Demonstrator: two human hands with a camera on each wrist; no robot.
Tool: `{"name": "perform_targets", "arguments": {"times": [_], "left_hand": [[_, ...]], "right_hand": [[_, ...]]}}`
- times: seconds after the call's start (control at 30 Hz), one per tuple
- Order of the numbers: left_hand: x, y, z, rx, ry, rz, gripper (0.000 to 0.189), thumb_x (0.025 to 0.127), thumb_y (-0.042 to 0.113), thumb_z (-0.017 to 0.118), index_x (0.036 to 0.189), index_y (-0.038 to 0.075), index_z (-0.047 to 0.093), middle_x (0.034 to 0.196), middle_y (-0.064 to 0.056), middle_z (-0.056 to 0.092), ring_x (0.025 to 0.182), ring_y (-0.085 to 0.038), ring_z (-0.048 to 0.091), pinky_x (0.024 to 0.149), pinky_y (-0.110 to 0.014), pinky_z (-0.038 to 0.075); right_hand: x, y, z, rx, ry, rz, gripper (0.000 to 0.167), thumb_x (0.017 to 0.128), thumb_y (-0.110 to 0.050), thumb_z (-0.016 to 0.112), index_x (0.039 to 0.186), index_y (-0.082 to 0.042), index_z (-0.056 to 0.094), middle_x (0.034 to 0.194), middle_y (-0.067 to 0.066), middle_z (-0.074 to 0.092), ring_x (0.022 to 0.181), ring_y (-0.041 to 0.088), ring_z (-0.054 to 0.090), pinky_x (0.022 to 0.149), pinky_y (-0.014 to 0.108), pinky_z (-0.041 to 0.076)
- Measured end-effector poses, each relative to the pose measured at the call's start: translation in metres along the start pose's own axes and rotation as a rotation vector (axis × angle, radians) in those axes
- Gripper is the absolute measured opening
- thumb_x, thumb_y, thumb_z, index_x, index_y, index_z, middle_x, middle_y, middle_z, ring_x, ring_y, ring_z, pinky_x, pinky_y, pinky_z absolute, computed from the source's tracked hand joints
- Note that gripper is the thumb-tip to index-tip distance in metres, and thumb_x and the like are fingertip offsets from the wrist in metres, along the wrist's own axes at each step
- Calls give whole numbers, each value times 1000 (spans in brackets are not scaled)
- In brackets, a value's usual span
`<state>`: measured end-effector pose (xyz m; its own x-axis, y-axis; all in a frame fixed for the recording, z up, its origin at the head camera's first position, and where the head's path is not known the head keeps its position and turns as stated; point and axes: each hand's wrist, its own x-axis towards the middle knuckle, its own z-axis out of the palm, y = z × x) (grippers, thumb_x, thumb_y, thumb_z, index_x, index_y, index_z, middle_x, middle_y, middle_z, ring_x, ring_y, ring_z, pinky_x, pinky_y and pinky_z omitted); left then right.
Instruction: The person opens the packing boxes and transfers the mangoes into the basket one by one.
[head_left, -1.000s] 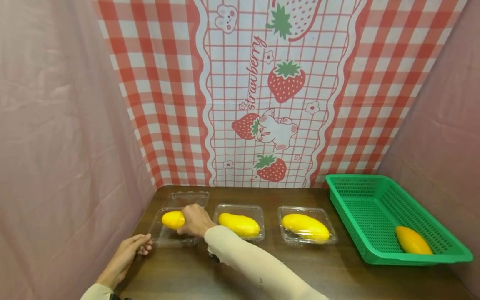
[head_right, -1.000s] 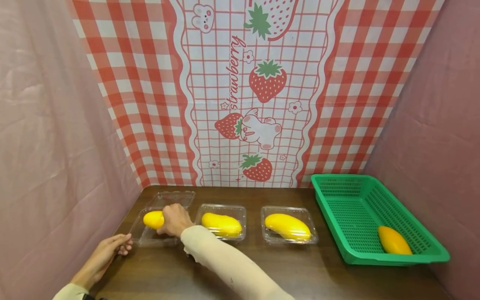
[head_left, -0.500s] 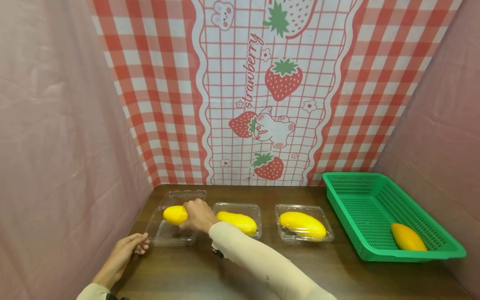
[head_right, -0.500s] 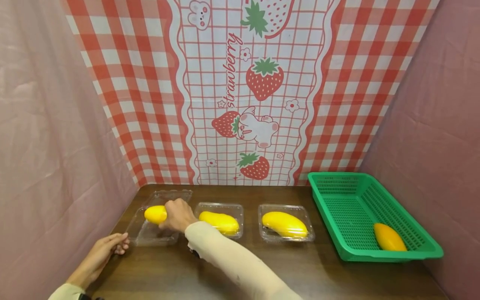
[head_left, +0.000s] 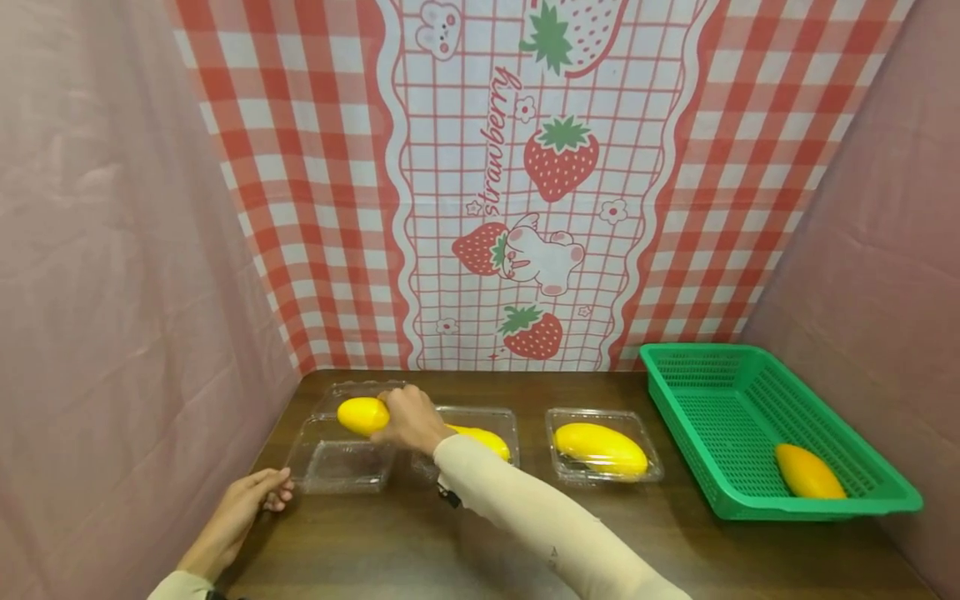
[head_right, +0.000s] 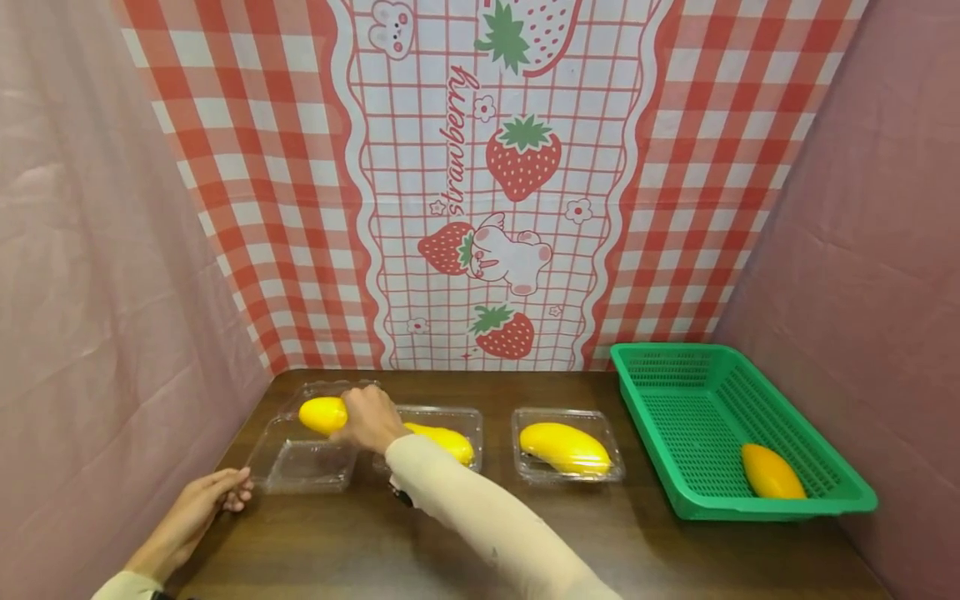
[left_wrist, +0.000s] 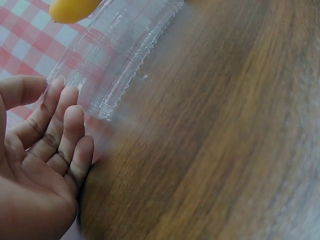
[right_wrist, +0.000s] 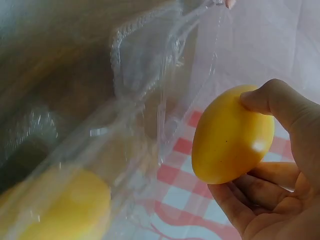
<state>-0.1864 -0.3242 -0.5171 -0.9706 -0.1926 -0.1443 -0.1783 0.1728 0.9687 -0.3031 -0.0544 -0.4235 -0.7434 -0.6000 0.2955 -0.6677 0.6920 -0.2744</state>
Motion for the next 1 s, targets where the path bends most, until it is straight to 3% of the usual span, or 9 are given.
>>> {"name": "perform_targets", "arguments": {"times": [0.37,0.77,1.0], "left_hand": [[-2,1,1,5,-4,19,36,106,28,58,103,-6,68,90,-5,67,79,-15,61,73,-27,54],[-1,1,0,10,-9,-1,36,106,30,58,102,-4,69,89,-5,66,78,-15,60,74,-27,54],[-1,2,0,6,-8,2,35,106,29,58,102,-4,69,89,-4,67,78,-15,61,74,-27,54]], "right_hand": [[-6,16,-14,25,22,0,42,75,-30,88,109,-8,75,80,-4,65,71,14,51,65,26,47],[-15,33,-22,24,42,10,45,75,-30,87,111,-7,74,82,-3,67,71,14,52,65,25,47],[-19,42,-27,47,48,32,47,78,-30,89,115,-6,74,90,0,71,75,15,54,70,27,50]]}}
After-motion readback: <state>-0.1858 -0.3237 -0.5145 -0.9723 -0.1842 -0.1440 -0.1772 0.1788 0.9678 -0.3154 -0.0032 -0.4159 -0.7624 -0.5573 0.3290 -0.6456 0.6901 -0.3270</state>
